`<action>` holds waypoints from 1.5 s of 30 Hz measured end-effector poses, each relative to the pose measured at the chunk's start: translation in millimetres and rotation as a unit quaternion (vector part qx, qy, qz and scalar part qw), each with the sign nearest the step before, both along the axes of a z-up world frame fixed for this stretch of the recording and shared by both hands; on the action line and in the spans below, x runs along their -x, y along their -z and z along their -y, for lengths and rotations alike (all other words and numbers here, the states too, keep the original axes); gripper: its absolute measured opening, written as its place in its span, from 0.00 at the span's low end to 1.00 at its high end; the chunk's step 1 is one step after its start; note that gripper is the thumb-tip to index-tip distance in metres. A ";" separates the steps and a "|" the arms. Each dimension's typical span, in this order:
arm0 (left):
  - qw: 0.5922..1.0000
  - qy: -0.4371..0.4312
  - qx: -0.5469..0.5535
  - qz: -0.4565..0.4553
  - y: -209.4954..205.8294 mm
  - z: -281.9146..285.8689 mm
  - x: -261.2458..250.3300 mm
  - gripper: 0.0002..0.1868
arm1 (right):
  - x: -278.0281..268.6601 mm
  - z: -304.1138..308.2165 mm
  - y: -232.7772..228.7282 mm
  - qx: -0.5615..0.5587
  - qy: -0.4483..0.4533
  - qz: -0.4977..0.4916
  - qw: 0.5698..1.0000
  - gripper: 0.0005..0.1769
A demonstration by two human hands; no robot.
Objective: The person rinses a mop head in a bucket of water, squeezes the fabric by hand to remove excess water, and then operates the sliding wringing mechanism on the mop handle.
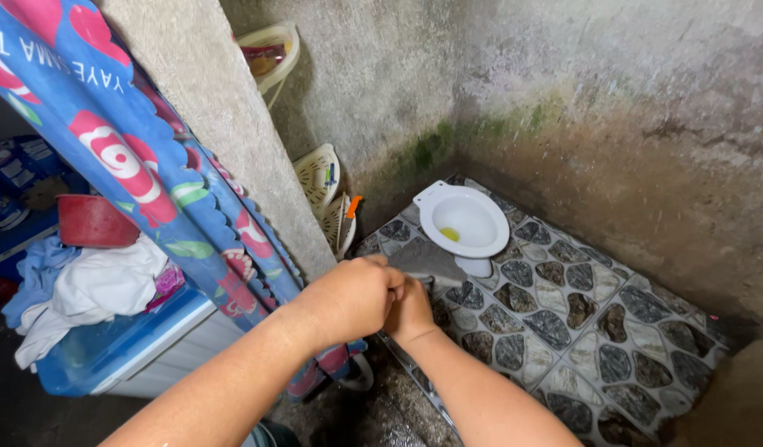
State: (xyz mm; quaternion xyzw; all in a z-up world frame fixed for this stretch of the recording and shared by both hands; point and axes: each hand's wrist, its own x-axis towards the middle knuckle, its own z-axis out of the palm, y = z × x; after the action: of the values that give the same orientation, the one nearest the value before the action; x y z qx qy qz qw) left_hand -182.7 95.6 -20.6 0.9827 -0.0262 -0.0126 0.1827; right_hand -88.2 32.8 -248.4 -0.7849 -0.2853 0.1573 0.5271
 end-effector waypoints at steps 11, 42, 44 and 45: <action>0.986 0.032 0.161 0.008 -27.8 -14.4 19.0 0.12 | -4.6 6.9 -82.0 -0.123 -0.161 0.107 0.973 0.15; 0.992 -0.016 -0.110 0.060 -14.9 -36.7 66.2 0.12 | 83.5 -20.3 -68.9 -0.236 0.022 0.127 0.963 0.16; 0.991 -0.060 -0.087 0.087 -5.1 -40.7 65.0 0.13 | 67.0 -25.3 -68.7 -0.211 -0.036 0.129 0.968 0.15; 0.989 -0.082 -0.075 0.099 1.3 -42.2 65.8 0.13 | 62.6 -27.2 -66.4 -0.197 -0.065 0.128 0.970 0.14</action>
State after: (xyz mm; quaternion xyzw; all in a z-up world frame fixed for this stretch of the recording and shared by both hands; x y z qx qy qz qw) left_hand -248.5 137.8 -21.9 0.9889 0.0376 0.0982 0.1054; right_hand -150.8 60.1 -182.0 -0.6588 -0.4258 0.0298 0.6195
